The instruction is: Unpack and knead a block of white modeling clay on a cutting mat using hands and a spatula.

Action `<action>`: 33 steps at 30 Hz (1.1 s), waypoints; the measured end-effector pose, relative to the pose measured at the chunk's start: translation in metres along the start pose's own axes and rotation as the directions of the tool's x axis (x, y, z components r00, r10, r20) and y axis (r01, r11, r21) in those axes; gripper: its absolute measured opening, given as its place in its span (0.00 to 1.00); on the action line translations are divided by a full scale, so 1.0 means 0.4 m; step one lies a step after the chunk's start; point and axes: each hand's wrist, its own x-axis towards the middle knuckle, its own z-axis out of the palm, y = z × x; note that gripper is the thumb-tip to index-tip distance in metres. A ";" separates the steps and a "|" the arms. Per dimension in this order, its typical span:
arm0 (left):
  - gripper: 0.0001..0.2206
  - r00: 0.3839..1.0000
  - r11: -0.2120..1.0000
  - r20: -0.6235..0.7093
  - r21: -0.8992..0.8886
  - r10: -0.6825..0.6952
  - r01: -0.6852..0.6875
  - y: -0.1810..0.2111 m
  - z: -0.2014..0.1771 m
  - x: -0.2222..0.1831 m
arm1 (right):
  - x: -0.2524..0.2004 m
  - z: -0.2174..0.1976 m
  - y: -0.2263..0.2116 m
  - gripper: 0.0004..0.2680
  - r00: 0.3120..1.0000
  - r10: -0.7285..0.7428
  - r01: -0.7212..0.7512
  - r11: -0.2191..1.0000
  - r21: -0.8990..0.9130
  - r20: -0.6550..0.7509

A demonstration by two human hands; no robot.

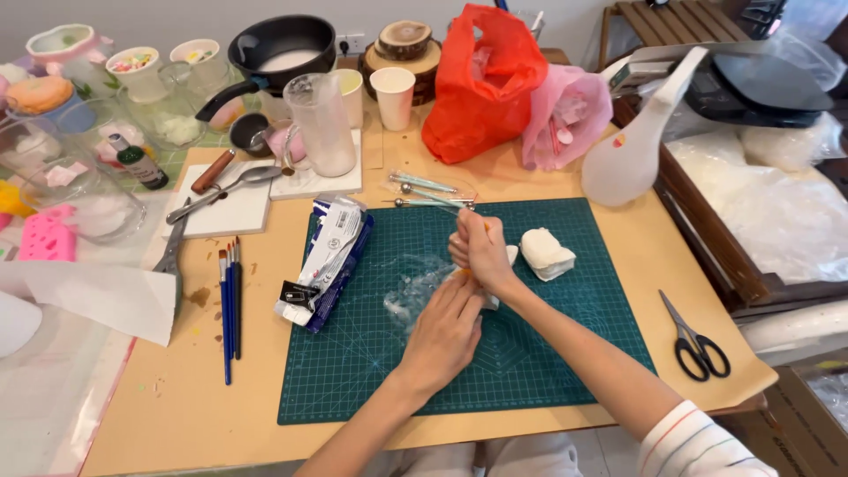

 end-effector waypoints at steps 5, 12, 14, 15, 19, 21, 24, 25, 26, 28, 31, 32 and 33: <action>0.20 0.998 1.000 0.055 -0.008 0.013 -0.012 -0.008 0.018 -0.001 | 0.018 0.013 -0.027 0.16 0.994 0.063 -0.059 0.997 0.055 -0.086; 0.20 0.998 0.997 0.059 -0.079 -0.016 0.020 -0.011 0.023 -0.003 | 0.030 0.029 -0.029 0.16 0.986 0.109 -0.109 0.994 0.011 -0.126; 0.20 0.998 0.996 0.060 -0.092 -0.017 0.023 -0.009 0.020 0.000 | 0.033 0.034 -0.029 0.16 0.986 0.106 -0.110 0.994 -0.023 -0.127; 0.21 0.998 0.994 0.061 -0.104 -0.017 0.023 -0.010 0.016 0.004 | 0.038 0.039 -0.031 0.16 0.987 0.100 -0.109 0.992 -0.058 -0.128; 0.23 0.998 0.992 0.058 -0.126 -0.002 0.009 0.004 0.002 0.018 | 0.057 0.045 0.006 0.15 0.987 0.064 -0.088 0.982 -0.165 -0.147; 0.24 0.998 0.987 0.061 -0.161 -0.016 0.025 0.007 0.002 0.015 | 0.078 0.021 0.056 0.16 0.987 -0.037 -0.019 0.942 -0.336 -0.159; 0.24 0.999 0.986 0.042 -0.167 0.004 0.003 0.014 -0.015 0.016 | 0.099 0.013 0.079 0.17 0.984 -0.140 0.065 0.855 -0.515 -0.109; 0.24 0.999 0.986 0.042 -0.166 0.005 0.002 0.015 -0.016 0.017 | 0.105 0.016 0.075 0.17 0.984 -0.142 0.067 0.855 -0.514 -0.107; 0.23 0.999 0.986 0.038 -0.165 0.017 -0.010 0.019 -0.014 0.017 | 0.108 0.015 0.070 0.17 0.985 -0.083 -0.003 0.869 -0.494 -0.151; 0.22 0.999 0.986 0.031 -0.164 0.034 -0.029 0.022 -0.009 0.023 | 0.115 0.017 0.058 0.16 0.981 -0.029 -0.067 0.878 -0.474 -0.192; 0.21 0.998 0.986 0.058 -0.167 0.016 -0.006 0.022 -0.002 0.034 | 0.127 0.023 0.046 0.15 0.960 0.082 -0.180 0.912 -0.369 -0.267; 0.20 0.997 0.988 0.073 -0.155 0.002 0.009 0.025 0.000 0.031 | 0.129 0.024 0.049 0.15 0.956 0.091 -0.199 0.899 -0.391 -0.277; 0.19 0.996 0.989 0.088 -0.143 -0.012 0.025 0.028 0.002 0.028 | 0.131 0.026 0.053 0.15 0.952 0.100 -0.217 0.885 -0.412 -0.288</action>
